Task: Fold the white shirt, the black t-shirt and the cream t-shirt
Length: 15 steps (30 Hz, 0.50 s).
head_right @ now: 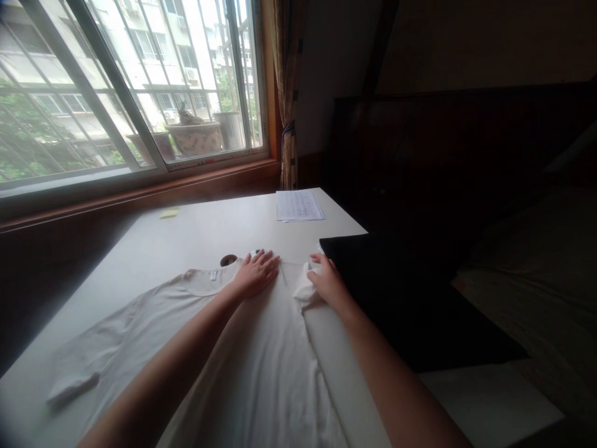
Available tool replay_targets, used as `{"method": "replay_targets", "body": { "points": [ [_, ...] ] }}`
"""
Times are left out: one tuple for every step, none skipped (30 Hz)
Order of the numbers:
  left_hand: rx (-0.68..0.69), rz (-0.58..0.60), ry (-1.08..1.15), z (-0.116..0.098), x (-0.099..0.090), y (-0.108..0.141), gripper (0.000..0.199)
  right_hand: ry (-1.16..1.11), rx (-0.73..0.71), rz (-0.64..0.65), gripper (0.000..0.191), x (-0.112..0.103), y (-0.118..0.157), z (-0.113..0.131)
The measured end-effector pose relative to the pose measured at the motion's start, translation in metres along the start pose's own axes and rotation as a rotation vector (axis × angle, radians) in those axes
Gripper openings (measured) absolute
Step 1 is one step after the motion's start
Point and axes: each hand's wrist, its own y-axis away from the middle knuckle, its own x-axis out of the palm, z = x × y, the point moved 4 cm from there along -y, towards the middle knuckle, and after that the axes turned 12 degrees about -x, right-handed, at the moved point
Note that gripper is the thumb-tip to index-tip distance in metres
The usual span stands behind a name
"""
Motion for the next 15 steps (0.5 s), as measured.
{"method": "replay_targets", "body": {
  "points": [
    [-0.002, -0.003, 0.019, 0.0, 0.001, -0.001, 0.048, 0.031, -0.004, -0.009, 0.05, 0.002, 0.0, -0.001],
    [-0.004, -0.004, 0.041, 0.001, 0.001, -0.002, 0.05, 0.063, -0.024, -0.022, 0.049, 0.004, 0.001, 0.0],
    [-0.005, -0.005, 0.066, 0.003, 0.001, -0.003, 0.051, 0.094, -0.059, -0.04, 0.048, 0.005, 0.001, 0.001],
    [-0.006, -0.007, 0.093, 0.005, 0.0, -0.004, 0.052, 0.12, -0.106, -0.064, 0.048, 0.006, 0.001, 0.005],
    [-0.006, -0.011, 0.123, 0.009, -0.002, -0.004, 0.052, 0.141, -0.163, -0.091, 0.048, 0.005, 0.001, 0.009],
    [-0.008, -0.016, 0.154, 0.013, -0.005, -0.004, 0.051, 0.155, -0.227, -0.114, 0.049, 0.005, 0.002, 0.015],
    [-0.011, -0.023, 0.188, 0.017, -0.008, -0.004, 0.05, 0.166, -0.296, -0.133, 0.05, 0.004, 0.003, 0.023],
    [-0.017, -0.029, 0.223, 0.022, -0.012, -0.004, 0.049, 0.178, -0.366, -0.147, 0.051, 0.002, 0.004, 0.031],
    [-0.024, -0.034, 0.262, 0.027, -0.017, -0.004, 0.048, 0.191, -0.437, -0.157, 0.051, 0.001, 0.006, 0.04],
    [-0.035, -0.036, 0.304, 0.032, -0.021, -0.003, 0.046, 0.205, -0.508, -0.156, 0.053, 0.0, 0.008, 0.05],
    [-0.05, -0.033, 0.349, 0.035, -0.025, -0.003, 0.043, 0.221, -0.579, -0.145, 0.054, 0.0, 0.011, 0.061],
    [-0.068, -0.024, 0.399, 0.038, -0.029, -0.002, 0.037, 0.235, -0.649, -0.121, 0.057, 0.0, 0.014, 0.072],
    [-0.087, -0.006, 0.453, 0.04, -0.032, -0.001, 0.03, 0.247, -0.72, -0.085, 0.059, 0.002, 0.018, 0.082],
    [-0.104, 0.025, 0.512, 0.041, -0.035, 0.0, 0.024, 0.252, -0.788, -0.037, 0.061, 0.005, 0.022, 0.093],
    [-0.12, 0.069, 0.577, 0.04, -0.036, 0.001, 0.023, 0.251, -0.851, 0.015, 0.063, 0.008, 0.025, 0.102]
  ]
}}
